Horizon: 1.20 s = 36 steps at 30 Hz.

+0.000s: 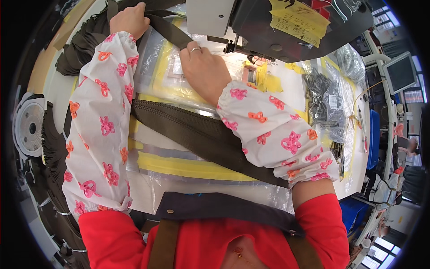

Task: Attaching metal clips and hardware to nylon straps using an industrial sewing machine.

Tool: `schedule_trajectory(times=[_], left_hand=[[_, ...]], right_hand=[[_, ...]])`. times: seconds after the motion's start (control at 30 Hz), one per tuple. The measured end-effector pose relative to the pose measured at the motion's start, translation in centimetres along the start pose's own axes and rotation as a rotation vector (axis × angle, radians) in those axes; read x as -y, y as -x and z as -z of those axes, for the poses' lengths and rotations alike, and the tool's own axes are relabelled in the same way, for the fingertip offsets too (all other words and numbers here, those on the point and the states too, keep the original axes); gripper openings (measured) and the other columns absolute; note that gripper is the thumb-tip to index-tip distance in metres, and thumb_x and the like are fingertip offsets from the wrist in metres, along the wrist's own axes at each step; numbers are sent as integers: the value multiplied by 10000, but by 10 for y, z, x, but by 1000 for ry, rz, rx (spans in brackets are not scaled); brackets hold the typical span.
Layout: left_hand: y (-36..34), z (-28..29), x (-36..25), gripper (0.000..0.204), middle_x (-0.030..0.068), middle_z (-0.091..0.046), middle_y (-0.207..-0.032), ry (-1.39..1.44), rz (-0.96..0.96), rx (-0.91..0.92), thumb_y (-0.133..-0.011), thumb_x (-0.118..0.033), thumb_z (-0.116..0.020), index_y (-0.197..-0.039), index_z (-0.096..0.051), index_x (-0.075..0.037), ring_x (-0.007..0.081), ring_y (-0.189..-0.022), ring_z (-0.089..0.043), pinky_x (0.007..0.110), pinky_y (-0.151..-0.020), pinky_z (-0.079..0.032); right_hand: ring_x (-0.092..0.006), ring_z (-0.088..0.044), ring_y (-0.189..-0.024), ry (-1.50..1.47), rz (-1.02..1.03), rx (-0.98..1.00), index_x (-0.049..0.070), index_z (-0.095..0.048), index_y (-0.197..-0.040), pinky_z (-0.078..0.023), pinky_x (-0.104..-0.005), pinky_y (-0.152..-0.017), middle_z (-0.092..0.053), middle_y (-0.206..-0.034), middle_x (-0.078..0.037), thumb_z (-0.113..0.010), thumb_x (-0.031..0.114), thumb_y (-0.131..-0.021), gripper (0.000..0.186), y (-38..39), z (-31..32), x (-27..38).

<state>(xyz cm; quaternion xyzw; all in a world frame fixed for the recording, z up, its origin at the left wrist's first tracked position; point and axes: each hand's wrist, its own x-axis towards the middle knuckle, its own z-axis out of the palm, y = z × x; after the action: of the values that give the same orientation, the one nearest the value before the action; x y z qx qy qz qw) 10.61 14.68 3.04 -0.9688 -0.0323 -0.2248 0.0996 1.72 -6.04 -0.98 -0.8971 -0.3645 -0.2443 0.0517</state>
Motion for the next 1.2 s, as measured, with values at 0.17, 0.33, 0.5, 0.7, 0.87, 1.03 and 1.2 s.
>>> schedule_trajectory(times=[0.17, 0.33, 0.5, 0.7, 0.87, 1.03, 1.2], left_hand=[[1, -12, -8, 220, 109, -596, -873, -6, -710, -321, -794, -190, -554, -982, -613, -94, 296, -837, -565, 368, -736, -459], [12, 14, -4, 188, 53, -585, -936, -101, -369, -151, -735, -212, -553, -884, -643, -141, 215, -944, -508, 424, -876, -320], [83, 72, -52, 224, 126, -603, -806, 505, -525, 163, -838, -228, -557, -961, -629, -55, 309, -774, -570, 360, -686, -454], [129, 104, -121, 133, 146, -596, -739, 889, -702, 661, -792, -136, -589, -804, -602, -5, 273, -663, -581, 333, -606, -449], [147, 127, -148, 161, 138, -609, -720, 903, -757, 653, -800, -182, -577, -784, -605, -25, 312, -690, -582, 392, -618, -446], [140, 128, -182, 170, 138, -616, -723, 966, -871, 821, -808, -180, -580, -811, -614, -13, 298, -684, -590, 360, -626, -454], [130, 126, -206, 184, 145, -617, -729, 974, -889, 1007, -819, -185, -577, -810, -615, -5, 298, -688, -591, 348, -628, -453]], right_hand=[[-243, -545, -853, -6, -64, 54, -8, -501, -884, -484, -333, -726, -528, -894, -109, -544, 36, -702, 192, 3, 1, -10], [-272, -553, -914, -135, 127, -70, 12, -533, -984, -451, -353, -750, -548, -1016, -135, -562, 92, -742, 257, 43, 44, -14], [-288, -577, -776, -497, -121, 330, 26, -564, -888, -458, -364, -675, -584, -873, -126, -617, 142, -766, 176, 129, 126, -60], [-277, -565, -717, -532, -319, 345, 4, -538, -868, -455, -334, -638, -545, -780, -131, -641, 132, -774, 189, 191, 154, -73], [-276, -560, -727, -343, -430, 273, 28, -555, -837, -445, -358, -619, -554, -759, -109, -623, 141, -772, 147, 240, 198, -77], [-271, -563, -738, 31, -618, 244, 56, -584, -765, -456, -376, -620, -570, -751, -79, -604, 120, -756, 67, 291, 214, -115], [-271, -572, -684, 209, -584, 182, 50, -590, -734, -453, -364, -601, -577, -713, -92, -620, 143, -759, 101, 297, 209, -148]])
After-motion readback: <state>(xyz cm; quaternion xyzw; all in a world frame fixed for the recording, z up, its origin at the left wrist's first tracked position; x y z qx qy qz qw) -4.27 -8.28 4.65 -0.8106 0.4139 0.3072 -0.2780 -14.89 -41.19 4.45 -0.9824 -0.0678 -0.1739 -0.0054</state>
